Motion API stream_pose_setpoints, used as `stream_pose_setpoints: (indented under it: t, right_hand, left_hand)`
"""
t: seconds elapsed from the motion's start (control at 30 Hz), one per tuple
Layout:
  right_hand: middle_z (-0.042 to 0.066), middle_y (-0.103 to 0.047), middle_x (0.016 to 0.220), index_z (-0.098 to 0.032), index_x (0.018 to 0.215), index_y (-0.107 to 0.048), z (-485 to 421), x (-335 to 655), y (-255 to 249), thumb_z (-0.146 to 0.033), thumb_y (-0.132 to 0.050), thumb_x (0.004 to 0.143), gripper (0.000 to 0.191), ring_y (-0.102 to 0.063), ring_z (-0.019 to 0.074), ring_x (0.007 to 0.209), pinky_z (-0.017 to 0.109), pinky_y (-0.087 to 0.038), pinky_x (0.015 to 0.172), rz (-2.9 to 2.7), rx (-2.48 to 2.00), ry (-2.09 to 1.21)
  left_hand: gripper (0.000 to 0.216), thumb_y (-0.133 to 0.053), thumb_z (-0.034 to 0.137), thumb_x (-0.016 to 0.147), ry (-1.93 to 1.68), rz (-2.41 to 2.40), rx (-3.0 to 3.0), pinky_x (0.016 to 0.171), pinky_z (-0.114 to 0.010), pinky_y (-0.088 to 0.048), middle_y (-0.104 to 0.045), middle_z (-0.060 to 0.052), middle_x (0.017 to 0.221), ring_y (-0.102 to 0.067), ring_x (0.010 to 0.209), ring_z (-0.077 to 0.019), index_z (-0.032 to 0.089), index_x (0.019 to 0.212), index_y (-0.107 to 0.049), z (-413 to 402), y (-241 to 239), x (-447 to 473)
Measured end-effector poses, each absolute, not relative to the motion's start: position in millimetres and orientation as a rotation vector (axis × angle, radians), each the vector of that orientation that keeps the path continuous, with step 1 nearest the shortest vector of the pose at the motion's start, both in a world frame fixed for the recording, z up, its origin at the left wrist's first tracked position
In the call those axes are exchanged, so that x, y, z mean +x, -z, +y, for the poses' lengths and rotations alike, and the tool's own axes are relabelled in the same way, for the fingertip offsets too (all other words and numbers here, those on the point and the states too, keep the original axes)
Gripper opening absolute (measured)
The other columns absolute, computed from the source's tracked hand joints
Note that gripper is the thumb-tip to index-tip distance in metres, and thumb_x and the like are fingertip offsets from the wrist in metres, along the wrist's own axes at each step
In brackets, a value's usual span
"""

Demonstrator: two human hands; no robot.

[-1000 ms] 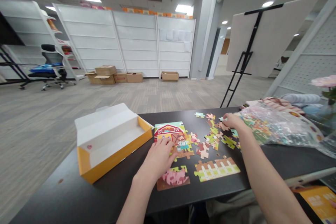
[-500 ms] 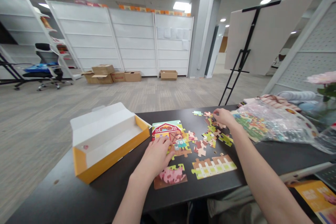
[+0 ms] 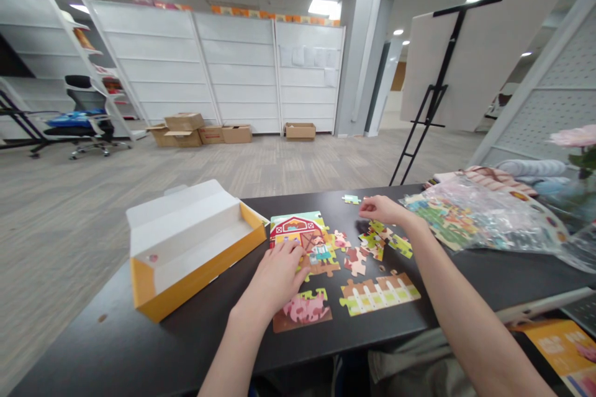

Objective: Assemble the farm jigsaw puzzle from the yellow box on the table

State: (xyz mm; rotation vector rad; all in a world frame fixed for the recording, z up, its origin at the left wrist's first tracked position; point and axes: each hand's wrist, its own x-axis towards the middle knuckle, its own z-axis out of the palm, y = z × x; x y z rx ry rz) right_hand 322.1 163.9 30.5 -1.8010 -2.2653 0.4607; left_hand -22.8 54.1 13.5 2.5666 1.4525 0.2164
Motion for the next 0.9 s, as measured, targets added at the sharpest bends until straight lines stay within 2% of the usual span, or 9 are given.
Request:
stream_pose_setpoints:
  t: [0.1,0.27,0.47,0.9]
  right_hand:
    - [0.008,-0.077,0.084,-0.017,0.085,-0.072,160.9,316.9,-31.4,-0.041,-0.069,0.076,0.026,-0.07,0.0219,0.079,0.027,-0.05,0.07,-2.318,-1.753,-0.676]
    - [0.005,-0.074,0.082,-0.017,0.09,-0.071,157.0,316.0,-31.2,-0.048,-0.079,0.062,0.042,-0.067,0.0203,0.074,0.025,-0.046,0.061,-2.39,-1.795,-0.998]
    - [0.001,-0.066,0.077,-0.017,0.096,-0.071,147.9,303.6,-40.8,-0.056,-0.084,0.054,0.058,-0.059,0.0157,0.067,0.024,-0.039,0.055,-2.494,-1.79,-1.072]
    - [0.0,-0.067,0.077,-0.019,0.095,-0.07,143.3,305.8,-49.1,-0.034,-0.076,0.058,0.04,-0.06,0.0169,0.069,0.025,-0.039,0.057,-2.473,-1.917,-0.957]
  left_hand:
    - [0.03,-0.051,0.039,0.097,-0.215,1.46,2.56,0.101,-0.042,-0.045,-0.062,-0.01,0.131,-0.056,0.122,-0.0279,0.021,0.118,-0.062,53.3,-14.2,-22.7]
    - [0.034,-0.06,0.047,0.091,-0.247,1.462,2.532,0.099,-0.043,-0.046,-0.062,-0.009,0.129,-0.058,0.119,-0.0283,0.023,0.115,-0.062,52.8,-13.2,-23.0]
    - [0.036,-0.06,0.048,0.09,-0.261,1.496,2.507,0.099,-0.043,-0.046,-0.061,-0.009,0.13,-0.057,0.12,-0.0293,0.024,0.117,-0.062,53.7,-10.8,-21.0]
    - [0.035,-0.054,0.044,0.093,-0.236,1.501,2.529,0.099,-0.043,-0.046,-0.06,-0.011,0.132,-0.056,0.122,-0.0308,0.022,0.119,-0.061,53.2,-11.5,-19.1]
